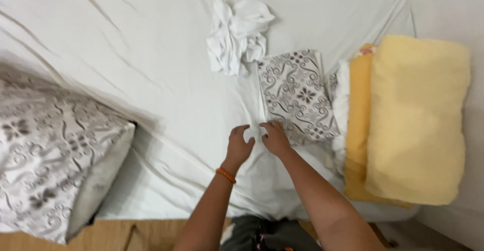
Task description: The person folds a yellow towel on a bed, smoothing it out and stacking it. They then fold a patterned pillowcase and a white pillowcase, placing them in a neat pile alongside the towel.
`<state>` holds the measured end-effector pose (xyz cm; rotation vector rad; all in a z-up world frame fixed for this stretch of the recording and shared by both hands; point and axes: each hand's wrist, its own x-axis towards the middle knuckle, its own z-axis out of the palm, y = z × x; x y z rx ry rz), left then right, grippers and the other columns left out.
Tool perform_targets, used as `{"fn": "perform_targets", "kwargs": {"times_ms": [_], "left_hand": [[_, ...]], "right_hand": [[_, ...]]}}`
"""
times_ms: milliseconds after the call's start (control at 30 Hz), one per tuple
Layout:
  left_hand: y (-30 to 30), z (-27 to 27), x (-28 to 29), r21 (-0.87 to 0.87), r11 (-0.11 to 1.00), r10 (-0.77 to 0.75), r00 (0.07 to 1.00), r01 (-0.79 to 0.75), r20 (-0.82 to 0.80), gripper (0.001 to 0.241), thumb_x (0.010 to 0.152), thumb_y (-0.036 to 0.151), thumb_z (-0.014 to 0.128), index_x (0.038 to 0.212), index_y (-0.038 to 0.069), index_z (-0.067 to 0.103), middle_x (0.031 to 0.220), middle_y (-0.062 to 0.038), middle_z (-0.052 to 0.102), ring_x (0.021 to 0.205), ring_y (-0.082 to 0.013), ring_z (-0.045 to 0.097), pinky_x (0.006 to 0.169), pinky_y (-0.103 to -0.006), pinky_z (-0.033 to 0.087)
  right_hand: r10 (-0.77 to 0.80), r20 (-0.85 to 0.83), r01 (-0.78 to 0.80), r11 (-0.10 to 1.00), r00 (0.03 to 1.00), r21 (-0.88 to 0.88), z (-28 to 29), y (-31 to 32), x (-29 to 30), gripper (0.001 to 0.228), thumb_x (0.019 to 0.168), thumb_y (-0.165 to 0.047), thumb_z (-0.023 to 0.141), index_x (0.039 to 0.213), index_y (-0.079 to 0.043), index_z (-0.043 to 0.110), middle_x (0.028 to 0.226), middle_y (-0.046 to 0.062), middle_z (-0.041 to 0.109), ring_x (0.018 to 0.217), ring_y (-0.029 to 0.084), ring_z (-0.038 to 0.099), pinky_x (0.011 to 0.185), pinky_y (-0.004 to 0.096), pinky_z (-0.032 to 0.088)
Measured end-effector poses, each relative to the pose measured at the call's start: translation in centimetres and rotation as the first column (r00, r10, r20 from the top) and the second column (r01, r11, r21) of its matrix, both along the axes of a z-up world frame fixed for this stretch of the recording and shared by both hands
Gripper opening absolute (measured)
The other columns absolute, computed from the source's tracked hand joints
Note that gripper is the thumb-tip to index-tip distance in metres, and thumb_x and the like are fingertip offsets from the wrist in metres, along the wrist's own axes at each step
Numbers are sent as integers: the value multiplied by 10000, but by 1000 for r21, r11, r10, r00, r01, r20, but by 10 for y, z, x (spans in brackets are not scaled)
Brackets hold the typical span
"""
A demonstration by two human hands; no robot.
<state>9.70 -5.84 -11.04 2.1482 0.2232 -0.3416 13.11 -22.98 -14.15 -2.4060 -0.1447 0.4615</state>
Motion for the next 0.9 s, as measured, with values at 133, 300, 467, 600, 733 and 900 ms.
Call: {"fn": "perform_targets", "kwargs": {"times_ms": [133,300,467,600,733,900], "left_hand": [[37,20,21,54,997,-51,994,46,92,672,845,162,747,1455,56,487,1554,-241,377,1449,-433,352,1160,-496,379],[74,26,53,190,974,-153,975,122,160,732,841,127,756,1500,98,436,1645,-253,186,1516,-489,142,1179,-567,289],[94,23,71,168,983,-90,990,70,113,639,874,112,734,1462,120,485,1646,-257,157,1526,-481,144,1187,-560,291],[104,33,75,61,998,30,999,-32,30,555,902,105,690,1429,138,521,1654,-225,185,1510,-433,245,1146,-503,392],[109,32,65,-7,995,102,991,-103,-83,547,920,113,654,1442,132,492,1658,-204,218,1472,-391,351,1089,-449,483],[97,52,54,5,987,161,986,-161,-39,869,827,86,741,1573,33,298,1586,-235,308,1423,-417,367,1099,-468,428]], "right_hand": [[6,14,-6,1000,1000,18,-20,43,41,509,839,-17,652,1337,-118,640,1326,111,564,1304,322,454,1114,414,408],[-55,18,54,997,998,63,-47,86,94,538,856,-53,668,1385,-131,615,1498,132,483,1417,342,405,1168,432,379],[-73,-70,72,997,995,-13,-53,106,146,604,860,-97,686,1445,-152,546,1628,160,238,1480,372,290,1159,439,363],[-32,-59,27,996,998,-79,-72,110,188,642,864,-108,671,1480,-116,491,1683,215,103,1480,395,283,1127,442,398],[50,5,-50,998,999,-43,-98,112,190,675,860,-124,680,1491,-48,451,1641,223,239,1450,380,363,1139,434,409],[272,220,-324,911,937,254,-24,123,100,446,871,-70,711,1312,-123,678,1322,130,634,1257,305,542,1098,428,447]]}}
